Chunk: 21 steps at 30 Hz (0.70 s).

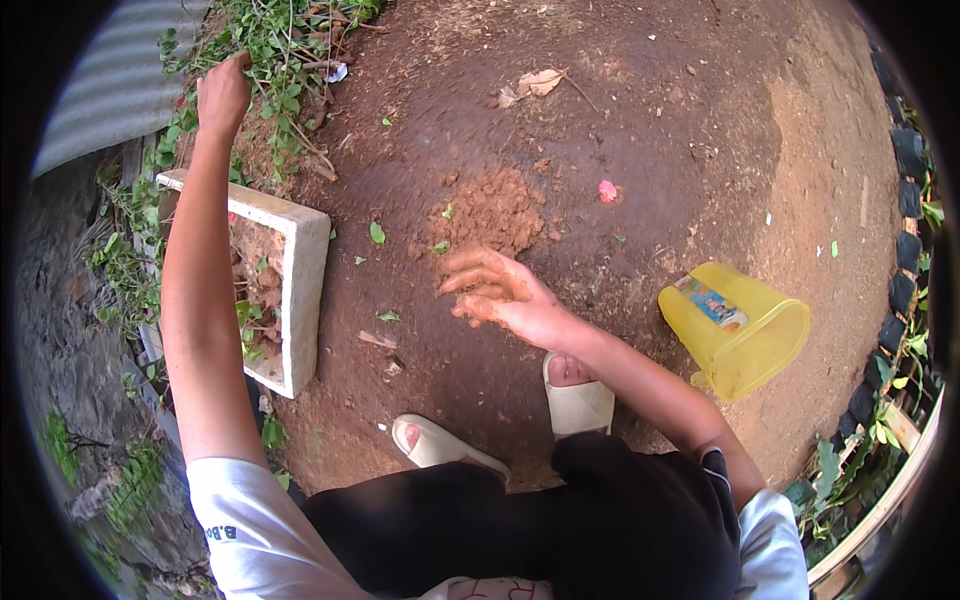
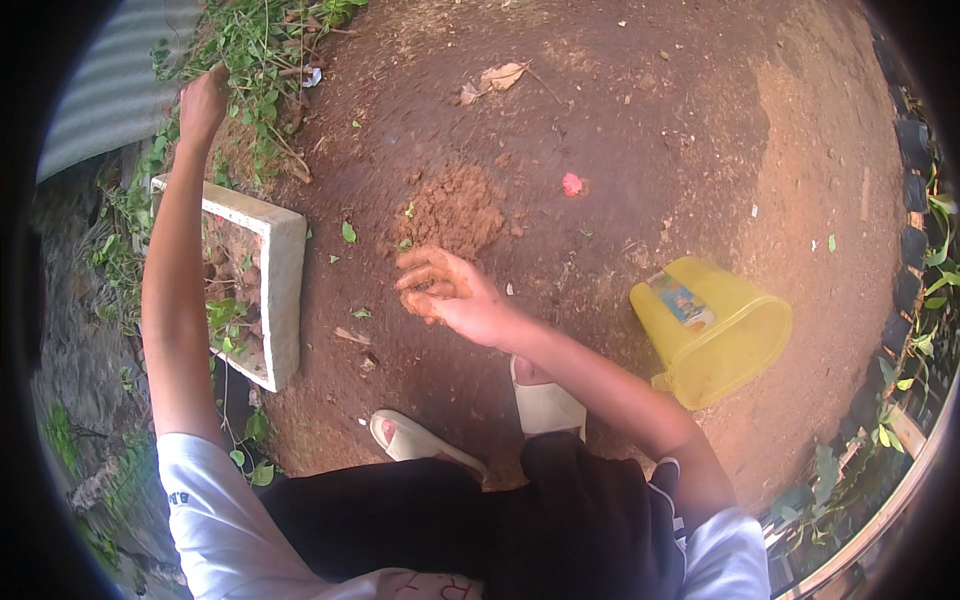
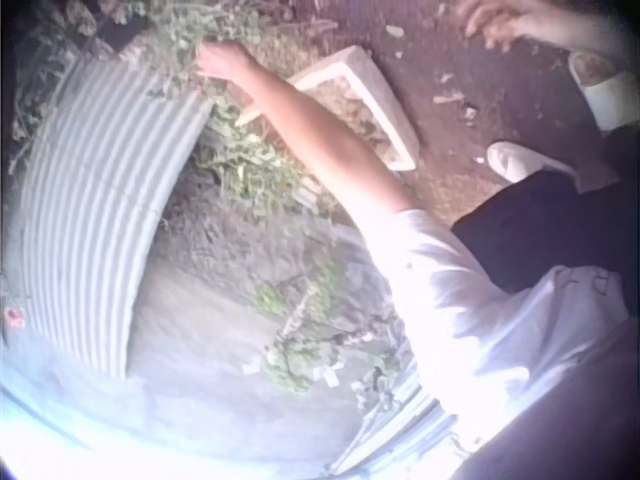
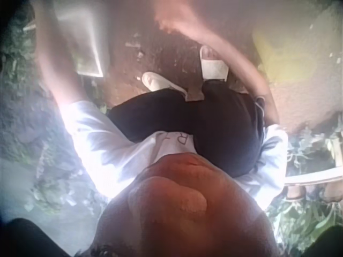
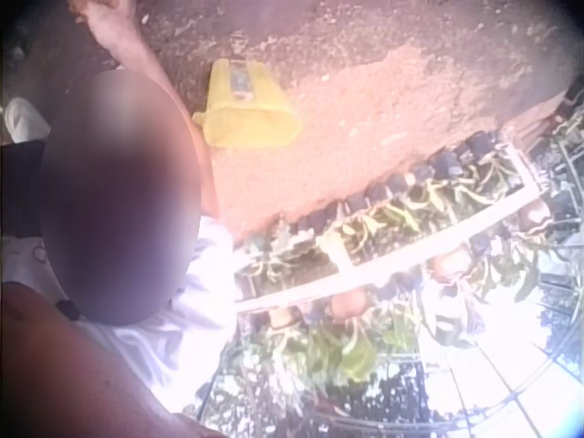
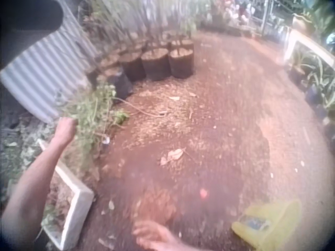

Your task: The person prepares a small plant cutting by wrapping its base with soil, then places it into a rectangular planter. They repeat this process with another cutting, using a yellow container to add water to the soil before handling the cuttings.

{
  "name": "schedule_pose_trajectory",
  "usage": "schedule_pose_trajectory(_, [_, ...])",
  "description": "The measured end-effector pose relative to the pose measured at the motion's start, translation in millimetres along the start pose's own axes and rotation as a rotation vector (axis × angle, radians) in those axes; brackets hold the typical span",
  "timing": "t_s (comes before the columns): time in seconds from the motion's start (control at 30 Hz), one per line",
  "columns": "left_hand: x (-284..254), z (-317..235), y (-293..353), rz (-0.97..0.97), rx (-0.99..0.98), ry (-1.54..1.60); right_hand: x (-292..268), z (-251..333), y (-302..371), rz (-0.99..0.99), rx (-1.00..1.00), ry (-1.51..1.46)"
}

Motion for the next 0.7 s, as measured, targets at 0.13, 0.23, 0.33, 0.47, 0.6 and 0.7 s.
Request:
schedule_pose_trajectory(0.13, [1.2,-5.8,-6.9,-0.083,-0.076,0.18,-3.9,-1.0,-5.2,-0.018,0.034,-0.017])
schedule_pose_trajectory(0.23, [-16.6,-23.6,-13.3,-0.225,0.053,0.148,-7.4,3.3,-6.6,-0.041,0.041,0.009])
schedule_pose_trajectory(0.33, [-42.7,-43.9,-13.2,-0.391,0.245,0.035,-9.3,5.9,-8.8,-0.043,0.026,0.008])
schedule_pose_trajectory(0.47, [-78.7,-79.7,-8.4,-0.527,0.398,-0.021,-11.2,15.7,-10.1,-0.082,0.021,0.01])
schedule_pose_trajectory(0.6, [-107.4,-109.1,-5.7,-0.269,0.065,0.942,-11.5,30.4,-8.2,-0.103,-0.034,-0.015])
schedule_pose_trajectory(0.7, [-132.8,-128.2,4.6,-0.32,-0.038,0.971,-8.8,39.6,-4.3,-0.114,-0.074,0.008])
Point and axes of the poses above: each hand's wrist, its own y-axis away from the middle knuckle, its own x-axis out of the palm, z = x × y, the point moved 6 cm from there along -y, towards the middle knuckle, and after that the axes turned 2 degrees about -y, right-handed, at the moved point
